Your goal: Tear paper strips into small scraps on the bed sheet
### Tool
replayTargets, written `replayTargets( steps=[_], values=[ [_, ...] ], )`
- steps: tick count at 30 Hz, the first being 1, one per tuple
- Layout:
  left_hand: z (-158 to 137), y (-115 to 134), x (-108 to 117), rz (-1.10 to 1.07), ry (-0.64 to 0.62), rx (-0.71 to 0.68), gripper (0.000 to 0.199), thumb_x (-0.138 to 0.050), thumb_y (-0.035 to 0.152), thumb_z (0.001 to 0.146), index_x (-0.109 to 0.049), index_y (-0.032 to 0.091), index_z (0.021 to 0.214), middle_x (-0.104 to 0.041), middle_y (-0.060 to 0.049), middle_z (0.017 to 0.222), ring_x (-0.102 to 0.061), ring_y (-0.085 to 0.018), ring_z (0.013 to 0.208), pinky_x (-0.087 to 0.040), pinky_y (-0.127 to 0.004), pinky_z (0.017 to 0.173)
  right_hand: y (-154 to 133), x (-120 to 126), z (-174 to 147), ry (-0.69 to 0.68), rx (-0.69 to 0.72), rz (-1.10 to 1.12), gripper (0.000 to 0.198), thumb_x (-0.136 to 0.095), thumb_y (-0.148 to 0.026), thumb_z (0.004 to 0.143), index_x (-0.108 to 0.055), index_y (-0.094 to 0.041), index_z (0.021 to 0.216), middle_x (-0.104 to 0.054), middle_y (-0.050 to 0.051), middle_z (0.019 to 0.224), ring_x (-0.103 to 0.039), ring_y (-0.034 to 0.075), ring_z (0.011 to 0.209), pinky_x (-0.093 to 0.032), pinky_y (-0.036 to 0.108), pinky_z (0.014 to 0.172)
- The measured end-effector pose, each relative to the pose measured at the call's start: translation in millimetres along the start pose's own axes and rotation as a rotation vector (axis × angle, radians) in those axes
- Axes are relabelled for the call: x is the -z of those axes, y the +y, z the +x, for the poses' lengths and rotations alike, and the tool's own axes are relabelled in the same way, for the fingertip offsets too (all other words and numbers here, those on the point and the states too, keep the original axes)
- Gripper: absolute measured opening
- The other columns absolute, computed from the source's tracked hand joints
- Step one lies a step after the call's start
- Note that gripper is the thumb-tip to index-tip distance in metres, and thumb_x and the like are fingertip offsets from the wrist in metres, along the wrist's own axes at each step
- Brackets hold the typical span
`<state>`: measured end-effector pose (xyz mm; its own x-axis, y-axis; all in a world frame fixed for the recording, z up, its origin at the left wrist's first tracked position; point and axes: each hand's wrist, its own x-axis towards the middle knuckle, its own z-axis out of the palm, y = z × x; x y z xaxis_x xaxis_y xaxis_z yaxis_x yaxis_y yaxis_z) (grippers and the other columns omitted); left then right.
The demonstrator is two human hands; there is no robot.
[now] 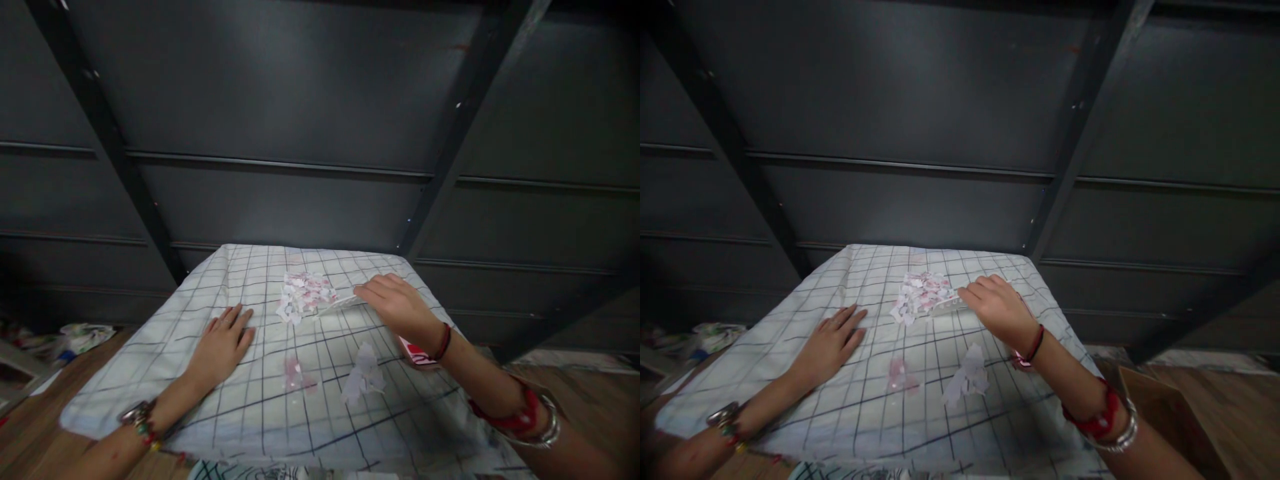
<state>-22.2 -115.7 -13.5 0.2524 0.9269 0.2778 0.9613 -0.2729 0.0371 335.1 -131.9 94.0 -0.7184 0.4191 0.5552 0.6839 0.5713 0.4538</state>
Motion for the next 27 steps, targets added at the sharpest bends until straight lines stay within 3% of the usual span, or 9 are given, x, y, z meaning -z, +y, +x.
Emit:
replayTargets(
  steps=[9, 13, 18, 27],
  values=[
    [0, -3, -5, 0.013, 0.049, -0.020, 0.050, -0.033, 0.041, 0.097, -0.060, 0.017, 0.132, -0.055, -0.015, 0.144, -0.048, -0.031, 0.135, -0.042, -0.051, 0.108, 0, 16, -10, -0.005, 0.037, 0.115, 0.025, -0.045, -0.003, 0.092, -0.067, -0.016, 0.090, -0.066, 0.003, 0.076, -0.053, 0.016, 0.073, -0.036, 0.030, 0.069],
    [0, -2, -3, 0.011, 0.031, -0.008, 0.051, -0.034, 0.040, 0.097, -0.059, 0.016, 0.133, -0.054, -0.016, 0.144, -0.048, -0.032, 0.135, -0.041, -0.052, 0.109, -3, 6, -5, 0.032, -0.028, 0.048, 0.024, -0.046, -0.004, 0.092, -0.067, -0.015, 0.093, -0.067, 0.004, 0.078, -0.054, 0.017, 0.074, -0.037, 0.031, 0.070],
    [-1, -2, -1, 0.004, 0.028, -0.020, 0.051, -0.033, 0.040, 0.097, -0.059, 0.015, 0.133, -0.053, -0.017, 0.145, -0.048, -0.034, 0.135, -0.043, -0.054, 0.107, -14, -8, 7, -0.037, -0.024, -0.009, 0.020, -0.051, -0.002, 0.089, -0.066, -0.015, 0.090, -0.067, 0.004, 0.077, -0.052, 0.017, 0.073, -0.034, 0.031, 0.069],
    [0, -1, -2, -0.008, 0.038, -0.015, 0.052, -0.034, 0.041, 0.096, -0.059, 0.015, 0.133, -0.054, -0.017, 0.144, -0.048, -0.034, 0.135, -0.042, -0.054, 0.108, -13, 24, -1, -0.076, 0.010, 0.044, 0.022, -0.048, -0.002, 0.089, -0.065, -0.016, 0.089, -0.064, 0.002, 0.074, -0.051, 0.017, 0.071, -0.033, 0.031, 0.069]
  ],
)
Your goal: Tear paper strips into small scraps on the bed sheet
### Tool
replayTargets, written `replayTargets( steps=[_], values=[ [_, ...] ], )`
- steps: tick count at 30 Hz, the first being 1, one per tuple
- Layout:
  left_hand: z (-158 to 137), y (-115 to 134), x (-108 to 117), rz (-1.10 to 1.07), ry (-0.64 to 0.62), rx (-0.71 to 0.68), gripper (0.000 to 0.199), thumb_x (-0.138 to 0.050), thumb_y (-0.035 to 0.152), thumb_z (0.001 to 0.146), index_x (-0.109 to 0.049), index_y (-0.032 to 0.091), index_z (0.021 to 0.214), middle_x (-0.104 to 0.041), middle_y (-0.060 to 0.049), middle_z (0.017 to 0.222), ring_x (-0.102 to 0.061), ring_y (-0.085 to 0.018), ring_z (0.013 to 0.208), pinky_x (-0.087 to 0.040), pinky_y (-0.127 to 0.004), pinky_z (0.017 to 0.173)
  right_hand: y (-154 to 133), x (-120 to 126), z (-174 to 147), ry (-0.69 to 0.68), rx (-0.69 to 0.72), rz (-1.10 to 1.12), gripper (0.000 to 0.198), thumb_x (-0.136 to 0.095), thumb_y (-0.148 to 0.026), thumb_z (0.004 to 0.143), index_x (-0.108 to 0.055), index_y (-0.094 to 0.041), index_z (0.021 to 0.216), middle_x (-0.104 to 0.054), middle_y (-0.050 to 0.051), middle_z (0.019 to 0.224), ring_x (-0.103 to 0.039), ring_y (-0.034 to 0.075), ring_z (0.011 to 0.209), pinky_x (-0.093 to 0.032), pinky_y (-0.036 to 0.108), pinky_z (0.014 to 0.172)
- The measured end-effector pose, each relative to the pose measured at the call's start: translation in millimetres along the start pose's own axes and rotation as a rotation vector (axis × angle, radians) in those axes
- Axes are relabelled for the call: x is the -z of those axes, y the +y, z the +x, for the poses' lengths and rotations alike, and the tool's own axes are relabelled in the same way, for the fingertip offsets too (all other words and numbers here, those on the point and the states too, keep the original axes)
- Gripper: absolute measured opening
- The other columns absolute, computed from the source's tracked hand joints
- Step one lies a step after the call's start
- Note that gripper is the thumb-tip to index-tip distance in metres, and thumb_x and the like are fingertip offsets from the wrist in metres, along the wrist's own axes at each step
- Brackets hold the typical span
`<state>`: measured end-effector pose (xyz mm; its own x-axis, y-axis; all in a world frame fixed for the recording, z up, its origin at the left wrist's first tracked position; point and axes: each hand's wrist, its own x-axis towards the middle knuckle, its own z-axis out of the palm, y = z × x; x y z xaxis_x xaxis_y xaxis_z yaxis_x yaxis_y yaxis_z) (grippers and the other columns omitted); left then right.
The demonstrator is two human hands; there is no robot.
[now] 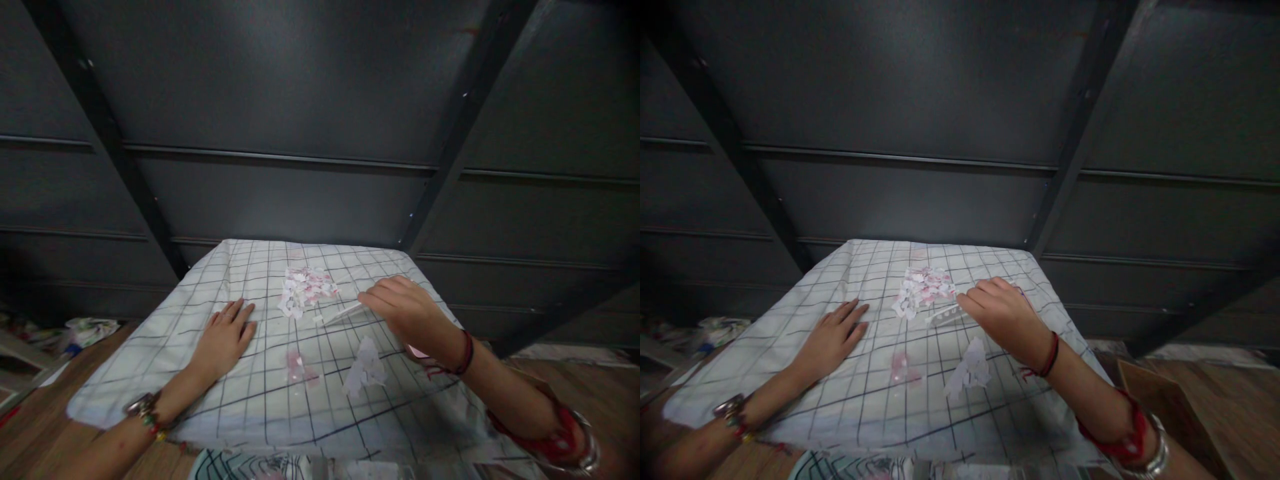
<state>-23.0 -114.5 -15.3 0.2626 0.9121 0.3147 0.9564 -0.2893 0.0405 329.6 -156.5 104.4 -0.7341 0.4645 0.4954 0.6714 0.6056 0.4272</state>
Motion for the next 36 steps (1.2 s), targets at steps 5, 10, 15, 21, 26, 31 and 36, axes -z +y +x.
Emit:
replayTargets(
  steps=[5, 10, 15, 21, 26, 31, 36],
  values=[
    [-1, -2, -2, -0.002, 0.019, -0.012, 0.051, -0.034, 0.041, 0.096, -0.060, 0.016, 0.132, -0.054, -0.016, 0.144, -0.048, -0.032, 0.135, -0.043, -0.053, 0.108, 1, -14, 5, 0.055, -0.023, -0.042, 0.020, -0.051, -0.001, 0.087, -0.066, -0.014, 0.091, -0.066, 0.004, 0.077, -0.052, 0.018, 0.073, -0.034, 0.031, 0.069],
    [-1, -1, -3, -0.006, 0.028, -0.007, 0.051, -0.033, 0.042, 0.096, -0.060, 0.016, 0.131, -0.056, -0.016, 0.143, -0.049, -0.032, 0.134, -0.043, -0.052, 0.107, 2, -15, -4, 0.002, -0.003, 0.040, 0.025, -0.048, 0.000, 0.088, -0.066, -0.017, 0.090, -0.066, 0.002, 0.076, -0.054, 0.017, 0.073, -0.036, 0.030, 0.070],
    [0, -1, -3, 0.004, 0.009, -0.003, 0.054, -0.031, 0.042, 0.096, -0.059, 0.015, 0.132, -0.054, -0.017, 0.144, -0.048, -0.034, 0.135, -0.042, -0.053, 0.108, 10, -2, -21, 0.024, -0.037, 0.117, 0.030, -0.042, -0.001, 0.091, -0.066, -0.019, 0.086, -0.069, 0.002, 0.079, -0.056, 0.016, 0.074, -0.039, 0.029, 0.071],
    [0, -1, -2, 0.012, 0.015, -0.010, 0.054, -0.031, 0.043, 0.095, -0.059, 0.015, 0.132, -0.054, -0.017, 0.144, -0.048, -0.034, 0.135, -0.043, -0.053, 0.106, 14, -14, -16, 0.067, 0.014, 0.229, 0.030, -0.041, -0.003, 0.093, -0.066, -0.018, 0.089, -0.069, 0.001, 0.077, -0.059, 0.016, 0.076, -0.043, 0.030, 0.073],
    [0, 0, -2, 0.025, 0.015, -0.012, 0.053, -0.031, 0.042, 0.096, -0.059, 0.016, 0.132, -0.053, -0.016, 0.145, -0.049, -0.034, 0.134, -0.044, -0.054, 0.106, 27, -12, -28, 0.025, 0.036, 0.394, 0.034, -0.039, 0.001, 0.092, -0.066, -0.019, 0.088, -0.069, 0.001, 0.079, -0.062, 0.013, 0.077, -0.046, 0.029, 0.078],
    [0, 0, -2, 0.044, 0.007, -0.005, 0.051, -0.033, 0.041, 0.096, -0.059, 0.016, 0.132, -0.055, -0.016, 0.144, -0.049, -0.033, 0.134, -0.043, -0.052, 0.107, 34, -10, -29, 0.105, 0.055, 0.395, 0.031, -0.042, -0.001, 0.091, -0.066, -0.019, 0.093, -0.071, 0.003, 0.084, -0.062, 0.014, 0.080, -0.047, 0.030, 0.078],
    [1, 1, 0, 0.051, -0.002, 0.000, 0.050, -0.034, 0.040, 0.097, -0.059, 0.016, 0.133, -0.054, -0.016, 0.144, -0.049, -0.033, 0.135, -0.044, -0.053, 0.106, 24, -25, -1, 0.147, 0.001, 0.100, 0.028, -0.043, -0.003, 0.093, -0.068, -0.016, 0.096, -0.069, 0.004, 0.080, -0.058, 0.017, 0.077, -0.040, 0.030, 0.073]
  ],
)
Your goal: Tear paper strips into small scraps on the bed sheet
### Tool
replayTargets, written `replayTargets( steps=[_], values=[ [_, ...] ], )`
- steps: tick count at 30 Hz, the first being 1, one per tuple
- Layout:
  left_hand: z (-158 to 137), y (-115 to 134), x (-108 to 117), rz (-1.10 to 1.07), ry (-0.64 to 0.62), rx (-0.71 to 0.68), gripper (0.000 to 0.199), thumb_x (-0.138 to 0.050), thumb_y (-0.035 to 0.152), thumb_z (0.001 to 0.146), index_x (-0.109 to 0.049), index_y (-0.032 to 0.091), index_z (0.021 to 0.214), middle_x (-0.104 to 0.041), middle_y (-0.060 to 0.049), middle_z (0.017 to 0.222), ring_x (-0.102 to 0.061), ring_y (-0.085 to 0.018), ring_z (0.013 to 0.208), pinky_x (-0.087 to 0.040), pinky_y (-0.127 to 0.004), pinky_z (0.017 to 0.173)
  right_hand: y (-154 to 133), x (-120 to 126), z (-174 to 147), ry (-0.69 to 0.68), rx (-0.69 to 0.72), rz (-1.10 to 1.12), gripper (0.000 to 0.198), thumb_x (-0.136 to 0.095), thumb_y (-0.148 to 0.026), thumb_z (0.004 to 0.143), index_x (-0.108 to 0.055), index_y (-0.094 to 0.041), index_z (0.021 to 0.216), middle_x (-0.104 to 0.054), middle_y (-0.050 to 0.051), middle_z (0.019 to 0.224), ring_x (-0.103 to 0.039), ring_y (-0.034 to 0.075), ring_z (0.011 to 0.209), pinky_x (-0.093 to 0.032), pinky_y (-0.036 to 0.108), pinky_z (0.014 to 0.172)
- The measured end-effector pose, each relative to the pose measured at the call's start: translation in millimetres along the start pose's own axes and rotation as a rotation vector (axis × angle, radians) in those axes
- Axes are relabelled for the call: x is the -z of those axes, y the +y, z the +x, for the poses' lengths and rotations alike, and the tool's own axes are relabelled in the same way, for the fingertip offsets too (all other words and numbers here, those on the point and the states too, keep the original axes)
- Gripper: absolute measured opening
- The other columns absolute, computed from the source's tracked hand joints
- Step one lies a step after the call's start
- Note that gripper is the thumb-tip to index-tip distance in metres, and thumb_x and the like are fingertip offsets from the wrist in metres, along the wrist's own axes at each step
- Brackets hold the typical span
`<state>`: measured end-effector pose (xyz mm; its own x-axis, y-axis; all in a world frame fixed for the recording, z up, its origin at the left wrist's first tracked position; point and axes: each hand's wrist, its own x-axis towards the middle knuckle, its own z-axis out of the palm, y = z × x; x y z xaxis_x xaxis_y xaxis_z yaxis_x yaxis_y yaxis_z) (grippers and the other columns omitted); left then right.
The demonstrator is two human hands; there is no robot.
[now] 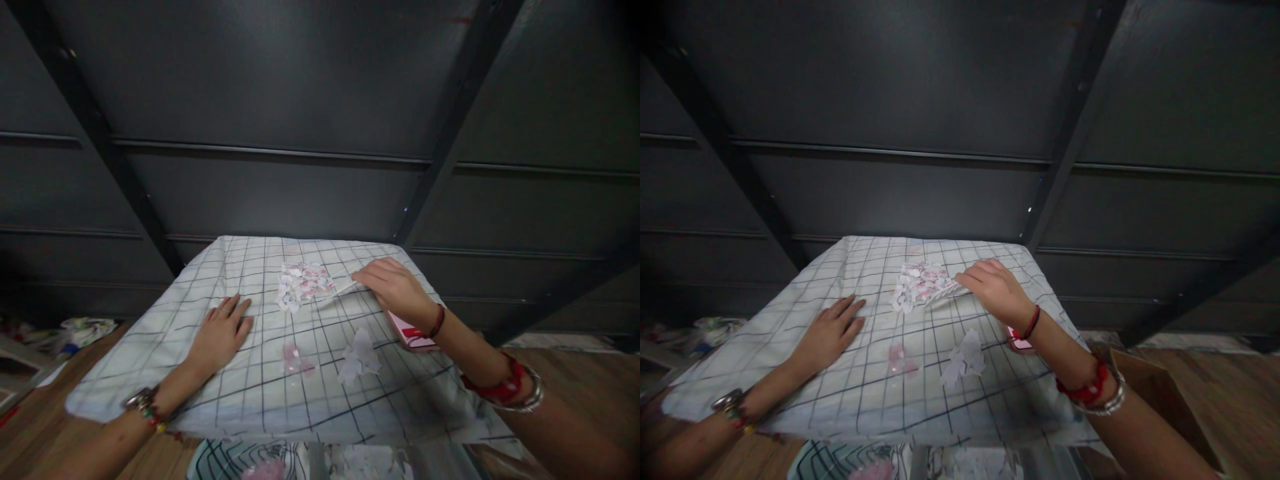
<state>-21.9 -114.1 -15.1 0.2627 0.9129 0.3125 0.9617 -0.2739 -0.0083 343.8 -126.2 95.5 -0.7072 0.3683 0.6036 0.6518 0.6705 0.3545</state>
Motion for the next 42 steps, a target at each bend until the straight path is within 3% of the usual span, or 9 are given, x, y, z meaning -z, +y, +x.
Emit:
replayTargets(
  steps=[5, 15, 24, 30, 42],
  values=[
    [-1, 0, 1, 0.002, -0.011, -0.004, 0.050, -0.035, 0.040, 0.097, -0.059, 0.015, 0.134, -0.054, -0.017, 0.144, -0.048, -0.033, 0.135, -0.044, -0.052, 0.107, -13, -8, 12, -0.071, 0.038, -0.258, 0.025, -0.046, -0.004, 0.092, -0.069, -0.013, 0.097, -0.065, 0.004, 0.072, -0.050, 0.018, 0.071, -0.031, 0.032, 0.066],
    [0, -1, 0, -0.008, -0.011, -0.016, 0.052, -0.033, 0.041, 0.097, -0.059, 0.014, 0.134, -0.053, -0.019, 0.144, -0.048, -0.035, 0.135, -0.044, -0.054, 0.106, -36, 3, 16, -0.023, 0.017, -0.232, 0.029, -0.041, 0.002, 0.089, -0.068, -0.009, 0.095, -0.063, 0.004, 0.069, -0.050, 0.017, 0.066, -0.033, 0.032, 0.065],
    [-1, 1, 2, -0.004, -0.039, -0.004, 0.052, -0.034, 0.039, 0.097, -0.057, 0.012, 0.135, -0.052, -0.019, 0.146, -0.047, -0.035, 0.136, -0.042, -0.053, 0.107, -55, 10, 20, -0.123, -0.002, -0.113, 0.030, -0.043, 0.002, 0.087, -0.067, -0.014, 0.093, -0.062, 0.003, 0.069, -0.050, 0.015, 0.066, -0.033, 0.030, 0.064],
    [-1, 1, 2, -0.001, -0.021, 0.002, 0.051, -0.034, 0.039, 0.097, -0.058, 0.014, 0.134, -0.052, -0.018, 0.146, -0.047, -0.034, 0.136, -0.043, -0.053, 0.107, -52, 7, 23, -0.083, -0.005, -0.176, 0.032, -0.041, 0.002, 0.088, -0.068, -0.013, 0.095, -0.063, 0.004, 0.070, -0.050, 0.017, 0.067, -0.033, 0.031, 0.066],
    [-1, 0, 0, -0.039, 0.008, -0.005, 0.052, -0.033, 0.040, 0.096, -0.059, 0.014, 0.133, -0.054, -0.019, 0.143, -0.048, -0.035, 0.135, -0.044, -0.056, 0.105, -55, 3, 25, -0.099, -0.010, -0.098, 0.033, -0.041, 0.003, 0.087, -0.068, -0.014, 0.095, -0.063, 0.003, 0.070, -0.050, 0.016, 0.068, -0.033, 0.030, 0.066]
  ],
)
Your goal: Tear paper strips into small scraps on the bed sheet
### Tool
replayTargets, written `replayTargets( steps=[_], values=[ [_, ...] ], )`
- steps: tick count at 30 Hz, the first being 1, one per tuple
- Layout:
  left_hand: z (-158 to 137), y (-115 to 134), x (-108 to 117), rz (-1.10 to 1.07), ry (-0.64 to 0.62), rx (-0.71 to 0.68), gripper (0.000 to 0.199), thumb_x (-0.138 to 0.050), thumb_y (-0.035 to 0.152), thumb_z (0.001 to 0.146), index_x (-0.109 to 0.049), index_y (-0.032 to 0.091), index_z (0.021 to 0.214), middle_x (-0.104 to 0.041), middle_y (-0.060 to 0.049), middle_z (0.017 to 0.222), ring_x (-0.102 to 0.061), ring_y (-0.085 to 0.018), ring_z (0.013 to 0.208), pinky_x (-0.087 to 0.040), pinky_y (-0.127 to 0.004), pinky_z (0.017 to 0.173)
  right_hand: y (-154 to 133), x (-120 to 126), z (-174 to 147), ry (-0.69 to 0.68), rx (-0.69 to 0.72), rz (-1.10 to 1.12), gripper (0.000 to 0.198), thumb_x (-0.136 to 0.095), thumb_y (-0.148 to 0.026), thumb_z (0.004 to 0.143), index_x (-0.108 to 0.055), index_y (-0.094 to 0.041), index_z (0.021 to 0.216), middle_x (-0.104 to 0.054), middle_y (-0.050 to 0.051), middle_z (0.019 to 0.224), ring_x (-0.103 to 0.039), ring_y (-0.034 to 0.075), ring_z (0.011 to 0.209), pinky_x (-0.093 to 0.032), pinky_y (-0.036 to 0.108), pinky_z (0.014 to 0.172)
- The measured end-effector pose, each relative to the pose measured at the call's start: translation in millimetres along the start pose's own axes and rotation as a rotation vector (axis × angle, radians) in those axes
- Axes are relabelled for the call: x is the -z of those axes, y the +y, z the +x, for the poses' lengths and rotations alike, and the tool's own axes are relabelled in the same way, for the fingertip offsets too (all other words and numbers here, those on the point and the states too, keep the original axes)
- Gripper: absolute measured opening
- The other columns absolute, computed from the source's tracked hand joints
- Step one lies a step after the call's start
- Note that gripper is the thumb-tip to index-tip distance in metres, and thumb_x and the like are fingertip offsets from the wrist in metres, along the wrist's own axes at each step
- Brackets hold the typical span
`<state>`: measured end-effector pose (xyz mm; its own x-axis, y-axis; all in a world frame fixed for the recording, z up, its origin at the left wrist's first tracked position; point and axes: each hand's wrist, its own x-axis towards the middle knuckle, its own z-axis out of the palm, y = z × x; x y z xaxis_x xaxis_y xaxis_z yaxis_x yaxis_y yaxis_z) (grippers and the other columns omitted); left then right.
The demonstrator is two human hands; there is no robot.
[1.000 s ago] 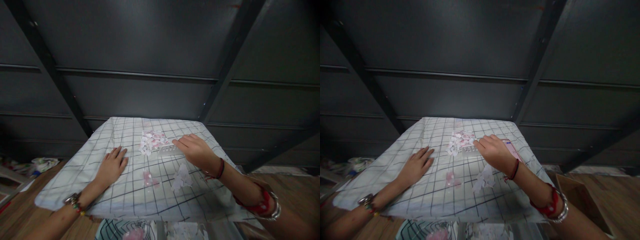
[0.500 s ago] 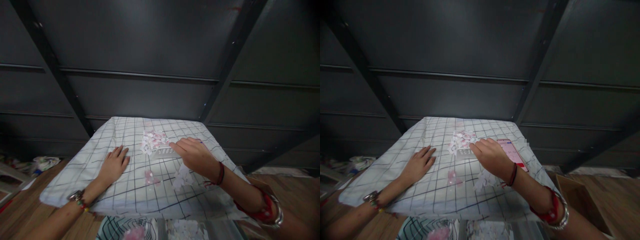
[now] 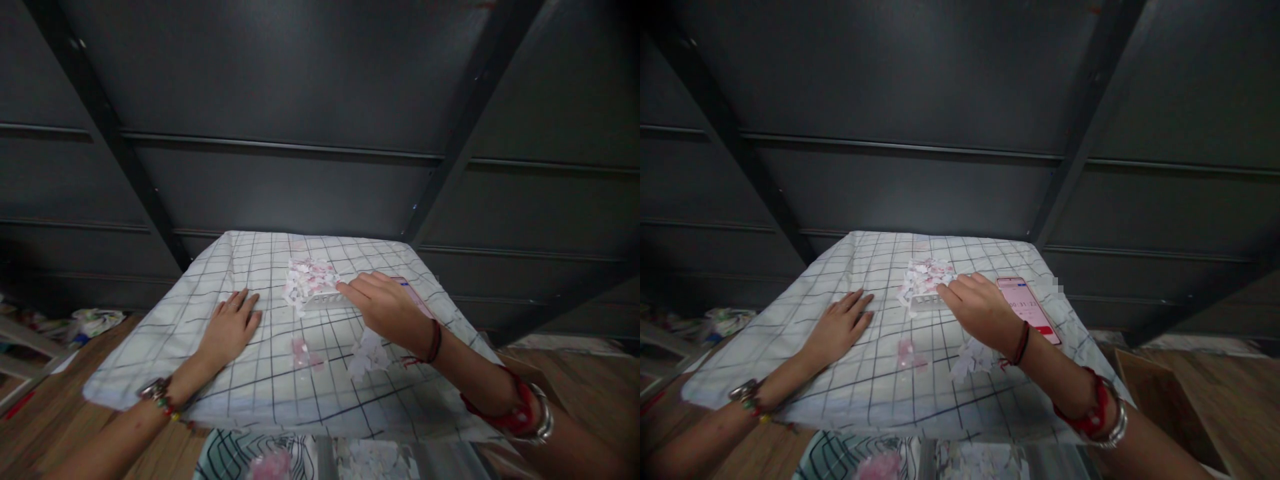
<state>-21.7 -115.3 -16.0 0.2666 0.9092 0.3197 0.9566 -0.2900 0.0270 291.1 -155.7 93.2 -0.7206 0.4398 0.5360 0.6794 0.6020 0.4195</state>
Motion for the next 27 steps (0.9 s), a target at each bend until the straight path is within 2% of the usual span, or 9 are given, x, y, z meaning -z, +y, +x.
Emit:
replayTargets(
  steps=[5, 11, 18, 23, 27],
  values=[
    [-0.9, -0.1, -0.6, -0.008, 0.025, -0.005, 0.050, -0.034, 0.039, 0.096, -0.059, 0.015, 0.132, -0.055, -0.018, 0.142, -0.049, -0.034, 0.134, -0.045, -0.056, 0.105, 2.0, -8.2, 3.3, 0.001, 0.032, -0.014, 0.029, -0.042, 0.002, 0.088, -0.067, -0.014, 0.092, -0.063, 0.003, 0.070, -0.050, 0.016, 0.068, -0.034, 0.031, 0.067],
    [-0.6, 0.6, -0.1, -0.005, 0.011, 0.004, 0.050, -0.034, 0.040, 0.096, -0.059, 0.015, 0.132, -0.054, -0.017, 0.144, -0.048, -0.034, 0.135, -0.044, -0.055, 0.106, 7.9, -2.0, -3.9, 0.022, 0.008, -0.059, 0.032, -0.041, 0.004, 0.085, -0.068, -0.013, 0.086, -0.062, 0.004, 0.068, -0.049, 0.017, 0.067, -0.033, 0.031, 0.066],
    [0.3, 1.2, 1.9, 0.008, -0.030, 0.003, 0.053, -0.031, 0.040, 0.097, -0.058, 0.013, 0.133, -0.053, -0.018, 0.145, -0.046, -0.034, 0.136, -0.042, -0.054, 0.107, 5.7, -0.6, -3.8, 0.017, 0.014, -0.059, 0.031, -0.042, 0.004, 0.086, -0.068, -0.013, 0.090, -0.062, 0.003, 0.069, -0.049, 0.016, 0.066, -0.032, 0.030, 0.064],
    [-0.3, 0.6, 0.3, -0.008, 0.016, 0.000, 0.051, -0.033, 0.040, 0.096, -0.059, 0.015, 0.132, -0.054, -0.018, 0.143, -0.048, -0.034, 0.135, -0.044, -0.055, 0.105, 7.5, -4.4, -4.4, 0.013, -0.004, -0.087, 0.028, -0.044, 0.002, 0.087, -0.067, -0.013, 0.089, -0.062, 0.004, 0.069, -0.050, 0.017, 0.066, -0.033, 0.031, 0.065],
    [-0.6, 1.3, 0.7, 0.001, 0.004, 0.002, 0.051, -0.034, 0.040, 0.096, -0.060, 0.015, 0.132, -0.054, -0.018, 0.144, -0.048, -0.034, 0.135, -0.044, -0.054, 0.106, 8.6, -4.1, -6.1, 0.027, -0.012, -0.100, 0.029, -0.043, 0.003, 0.086, -0.067, -0.013, 0.088, -0.063, 0.005, 0.070, -0.050, 0.017, 0.065, -0.034, 0.031, 0.064]
  ],
)
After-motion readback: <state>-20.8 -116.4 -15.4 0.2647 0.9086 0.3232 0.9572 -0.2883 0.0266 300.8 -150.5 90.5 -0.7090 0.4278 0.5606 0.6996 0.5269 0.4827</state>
